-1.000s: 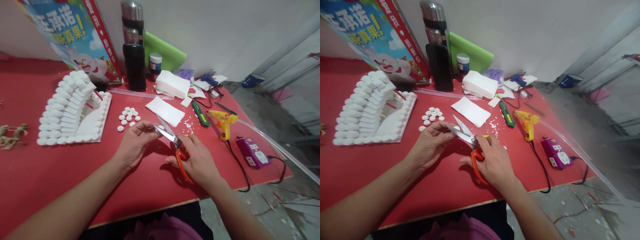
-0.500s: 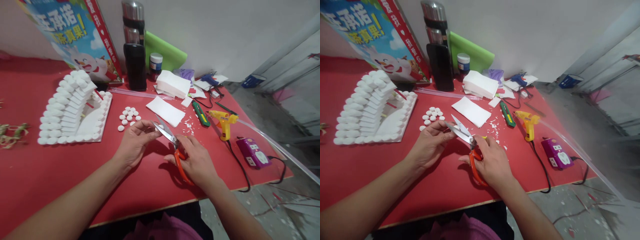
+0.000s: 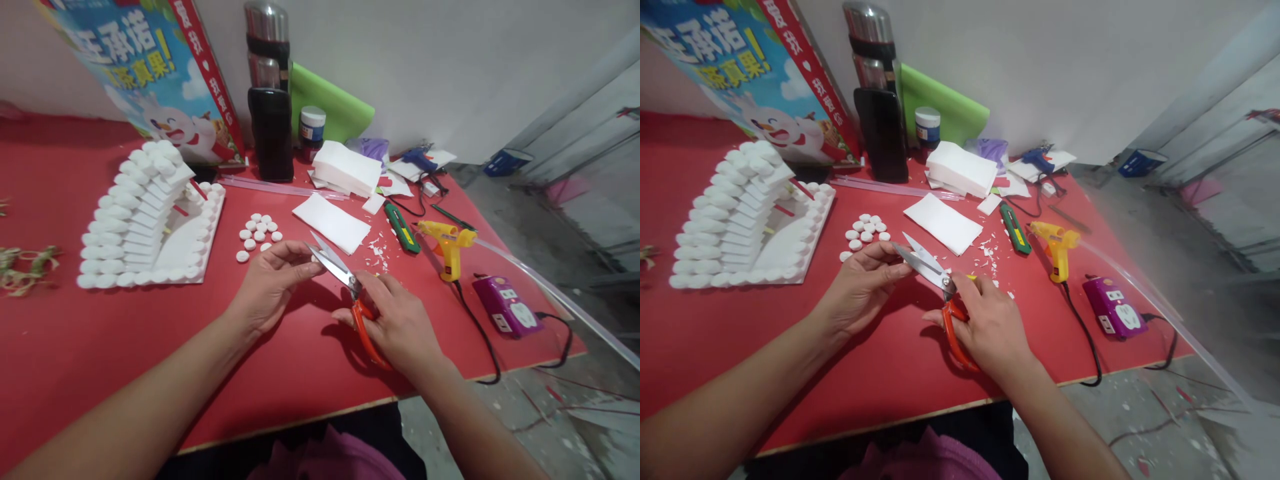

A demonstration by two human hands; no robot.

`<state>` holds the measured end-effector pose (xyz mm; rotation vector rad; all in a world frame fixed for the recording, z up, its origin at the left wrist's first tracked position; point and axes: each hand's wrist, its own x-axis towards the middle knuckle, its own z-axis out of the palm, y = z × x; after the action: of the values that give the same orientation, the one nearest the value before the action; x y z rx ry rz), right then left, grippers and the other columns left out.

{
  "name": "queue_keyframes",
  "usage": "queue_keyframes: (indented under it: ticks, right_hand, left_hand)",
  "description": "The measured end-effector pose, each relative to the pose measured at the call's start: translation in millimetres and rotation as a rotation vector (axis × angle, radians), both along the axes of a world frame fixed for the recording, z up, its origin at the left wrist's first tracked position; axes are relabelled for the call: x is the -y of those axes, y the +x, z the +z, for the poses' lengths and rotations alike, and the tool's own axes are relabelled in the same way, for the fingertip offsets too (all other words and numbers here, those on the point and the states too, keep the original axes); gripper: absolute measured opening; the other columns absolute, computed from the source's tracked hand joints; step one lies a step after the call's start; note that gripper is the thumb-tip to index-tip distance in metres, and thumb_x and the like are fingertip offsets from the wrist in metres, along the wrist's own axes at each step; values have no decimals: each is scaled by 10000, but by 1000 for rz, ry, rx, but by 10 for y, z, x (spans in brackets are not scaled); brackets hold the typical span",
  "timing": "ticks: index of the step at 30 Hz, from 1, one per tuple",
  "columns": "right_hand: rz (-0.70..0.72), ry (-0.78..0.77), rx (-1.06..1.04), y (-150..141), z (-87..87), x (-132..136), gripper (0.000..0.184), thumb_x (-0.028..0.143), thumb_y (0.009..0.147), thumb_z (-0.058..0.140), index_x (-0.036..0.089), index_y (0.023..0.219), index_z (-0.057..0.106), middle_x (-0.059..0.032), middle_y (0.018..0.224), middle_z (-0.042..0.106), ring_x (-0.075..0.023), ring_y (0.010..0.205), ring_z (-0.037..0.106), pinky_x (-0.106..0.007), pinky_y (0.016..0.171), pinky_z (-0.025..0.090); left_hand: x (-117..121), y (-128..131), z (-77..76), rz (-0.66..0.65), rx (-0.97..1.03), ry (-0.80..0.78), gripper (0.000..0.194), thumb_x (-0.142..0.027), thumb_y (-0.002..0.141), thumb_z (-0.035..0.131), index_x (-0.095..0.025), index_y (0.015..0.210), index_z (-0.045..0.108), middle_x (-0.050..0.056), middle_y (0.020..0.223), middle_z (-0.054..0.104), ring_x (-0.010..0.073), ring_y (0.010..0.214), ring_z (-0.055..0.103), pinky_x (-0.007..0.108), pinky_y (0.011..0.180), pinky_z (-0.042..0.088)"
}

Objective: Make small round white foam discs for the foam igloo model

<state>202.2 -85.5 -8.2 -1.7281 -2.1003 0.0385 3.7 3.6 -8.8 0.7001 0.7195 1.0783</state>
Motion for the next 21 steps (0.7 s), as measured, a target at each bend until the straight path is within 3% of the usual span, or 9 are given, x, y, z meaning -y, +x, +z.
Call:
queue_keyframes:
  ticks: [7, 14, 21]
  right_hand:
    - [2, 25, -3, 18, -1, 11, 330, 469, 1036, 556, 190, 1146, 693, -105, 925, 696, -218, 690, 634, -315, 608, 443]
    - [13, 84, 44, 81, -25, 31, 452, 539, 1042, 545, 159, 1242, 683, -107, 903, 707, -217, 691, 640, -312, 608, 439]
    - [50, 129, 109, 176, 0, 34, 483, 583, 1045, 530, 153, 1182, 700, -94, 848, 698, -195, 634, 616, -299, 574, 395]
  left_hand:
    - [-9, -2, -20, 0, 2, -25, 274, -109, 605, 965, -162, 809, 791, 19, 818, 772, 159, 808, 743, 316, 878, 618]
    - [-15, -18, -25, -41, 12, -35, 251, -119, 626, 963, -157, 816, 804, 36, 826, 791, 160, 816, 756, 297, 878, 624]
    - [-26, -20, 0, -108, 35, -82, 248, -133, 616, 976, -142, 802, 812, 52, 807, 812, 152, 753, 768, 243, 800, 636]
